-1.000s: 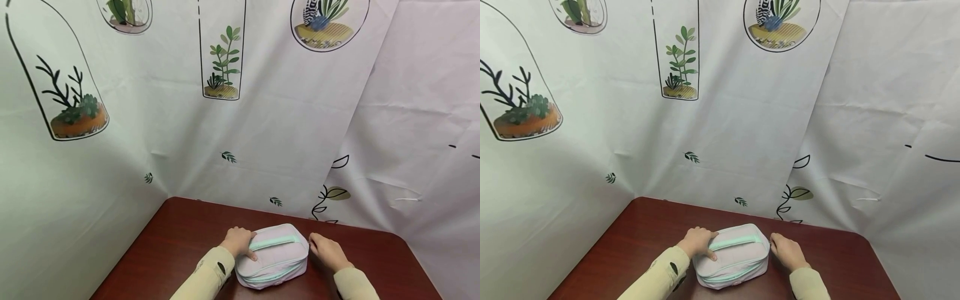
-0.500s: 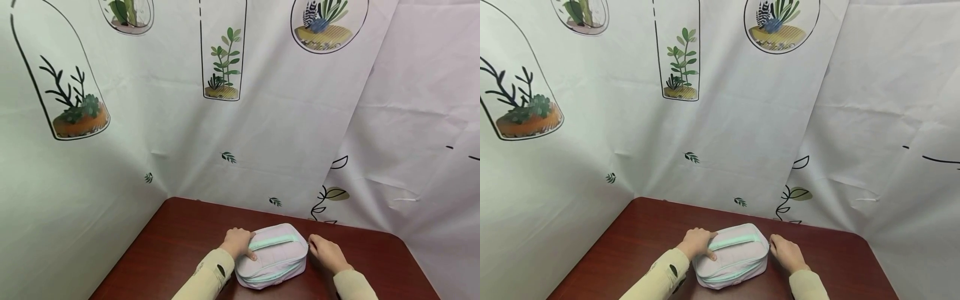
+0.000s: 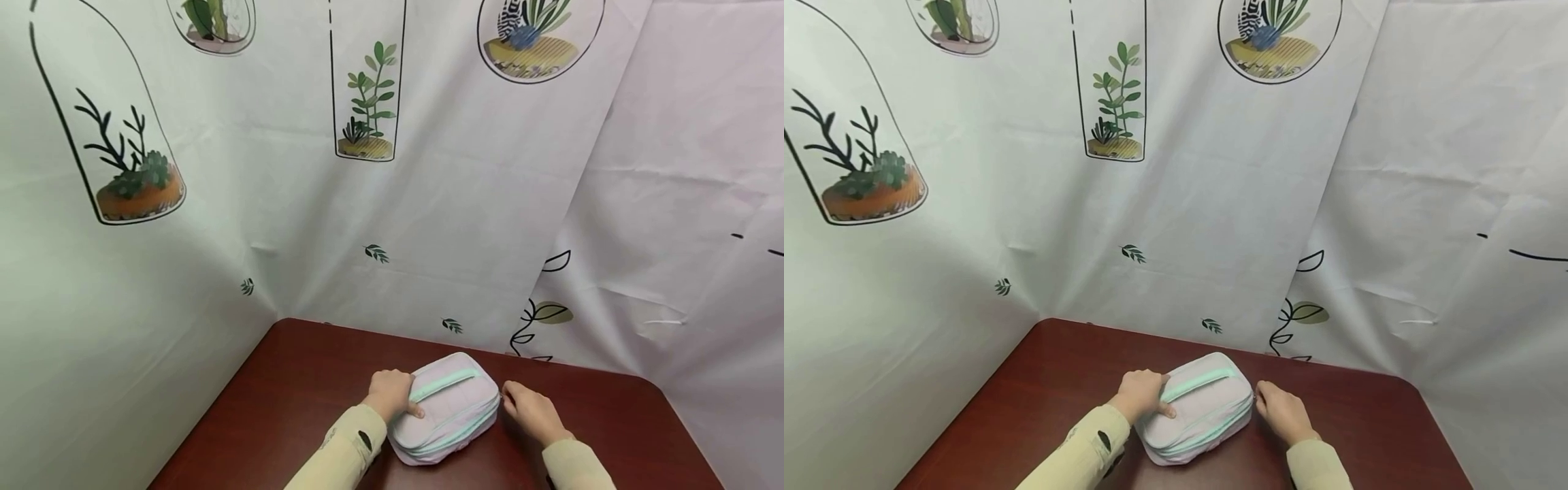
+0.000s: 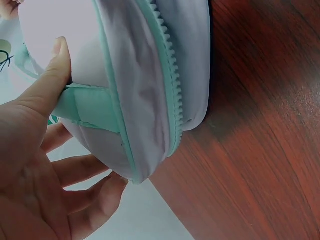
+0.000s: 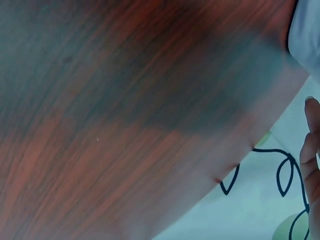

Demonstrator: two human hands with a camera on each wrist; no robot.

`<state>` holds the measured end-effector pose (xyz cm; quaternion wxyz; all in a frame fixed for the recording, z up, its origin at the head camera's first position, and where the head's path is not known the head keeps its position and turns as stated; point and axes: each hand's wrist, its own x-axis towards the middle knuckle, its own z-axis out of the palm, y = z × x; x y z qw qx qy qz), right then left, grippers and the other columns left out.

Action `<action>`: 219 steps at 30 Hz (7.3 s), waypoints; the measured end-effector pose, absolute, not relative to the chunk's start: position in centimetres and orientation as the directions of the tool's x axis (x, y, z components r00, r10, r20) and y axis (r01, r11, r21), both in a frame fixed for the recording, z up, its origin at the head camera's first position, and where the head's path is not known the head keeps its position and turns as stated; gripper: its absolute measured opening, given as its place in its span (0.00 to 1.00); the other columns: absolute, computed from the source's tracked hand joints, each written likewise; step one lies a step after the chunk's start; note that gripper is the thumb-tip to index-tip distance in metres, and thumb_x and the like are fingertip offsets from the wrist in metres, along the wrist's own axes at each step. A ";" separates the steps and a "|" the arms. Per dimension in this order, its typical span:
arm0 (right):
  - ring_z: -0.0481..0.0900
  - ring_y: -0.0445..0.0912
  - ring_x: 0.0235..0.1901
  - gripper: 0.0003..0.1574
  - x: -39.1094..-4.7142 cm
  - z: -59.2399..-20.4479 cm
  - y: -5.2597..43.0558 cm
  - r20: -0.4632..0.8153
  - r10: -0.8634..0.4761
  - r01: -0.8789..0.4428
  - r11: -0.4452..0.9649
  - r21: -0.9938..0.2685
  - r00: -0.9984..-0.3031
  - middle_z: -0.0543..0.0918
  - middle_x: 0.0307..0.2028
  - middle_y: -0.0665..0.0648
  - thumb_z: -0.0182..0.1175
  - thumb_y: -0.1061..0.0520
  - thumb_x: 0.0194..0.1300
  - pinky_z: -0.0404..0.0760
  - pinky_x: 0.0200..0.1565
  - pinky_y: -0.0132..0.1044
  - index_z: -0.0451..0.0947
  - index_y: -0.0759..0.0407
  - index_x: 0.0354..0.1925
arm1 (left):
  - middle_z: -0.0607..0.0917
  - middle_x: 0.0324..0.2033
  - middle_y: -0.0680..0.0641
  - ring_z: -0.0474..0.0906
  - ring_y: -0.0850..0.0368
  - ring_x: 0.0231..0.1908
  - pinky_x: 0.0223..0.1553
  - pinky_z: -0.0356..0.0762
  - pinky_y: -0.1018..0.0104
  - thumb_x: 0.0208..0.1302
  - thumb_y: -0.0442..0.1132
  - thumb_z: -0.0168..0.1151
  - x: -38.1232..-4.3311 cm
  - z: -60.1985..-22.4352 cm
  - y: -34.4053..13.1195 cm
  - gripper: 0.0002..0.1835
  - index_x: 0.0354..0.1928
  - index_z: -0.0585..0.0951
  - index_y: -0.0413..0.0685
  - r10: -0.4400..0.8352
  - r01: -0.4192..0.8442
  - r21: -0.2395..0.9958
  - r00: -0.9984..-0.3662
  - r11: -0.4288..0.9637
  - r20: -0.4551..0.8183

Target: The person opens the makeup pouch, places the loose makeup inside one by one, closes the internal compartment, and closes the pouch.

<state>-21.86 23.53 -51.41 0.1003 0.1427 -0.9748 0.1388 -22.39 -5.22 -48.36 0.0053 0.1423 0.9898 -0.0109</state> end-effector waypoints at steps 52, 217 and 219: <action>0.60 0.36 0.19 0.15 -20.9 -51.7 19.7 0.265 -0.311 -0.383 0.878 -0.286 -0.912 0.61 0.19 0.42 0.59 0.61 0.57 0.62 0.23 0.31 0.64 0.46 0.22 | 0.84 0.39 0.51 0.77 0.56 0.25 0.19 0.73 0.61 0.45 0.75 0.54 -21.2 -47.2 -0.6 0.40 0.44 0.83 0.48 0.063 0.079 -0.144 -0.992 0.986 -0.111; 0.64 0.32 0.22 0.10 -19.6 -51.3 22.2 0.279 -0.360 -0.449 0.798 -0.403 -0.890 0.68 0.23 0.38 0.63 0.62 0.52 0.66 0.25 0.31 0.74 0.46 0.23 | 0.80 0.20 0.57 0.78 0.59 0.25 0.23 0.73 0.63 0.39 0.71 0.60 -24.7 -46.8 -1.8 0.23 0.17 0.77 0.60 0.523 0.494 -0.233 -0.849 0.838 0.080; 0.64 0.32 0.22 0.10 -19.6 -51.3 22.3 0.280 -0.353 -0.443 0.802 -0.401 -0.893 0.68 0.23 0.38 0.63 0.62 0.52 0.66 0.25 0.30 0.74 0.47 0.23 | 0.81 0.21 0.57 0.78 0.59 0.25 0.24 0.73 0.63 0.39 0.71 0.61 -24.7 -46.6 -1.5 0.23 0.18 0.79 0.60 0.506 0.480 -0.222 -0.859 0.849 0.075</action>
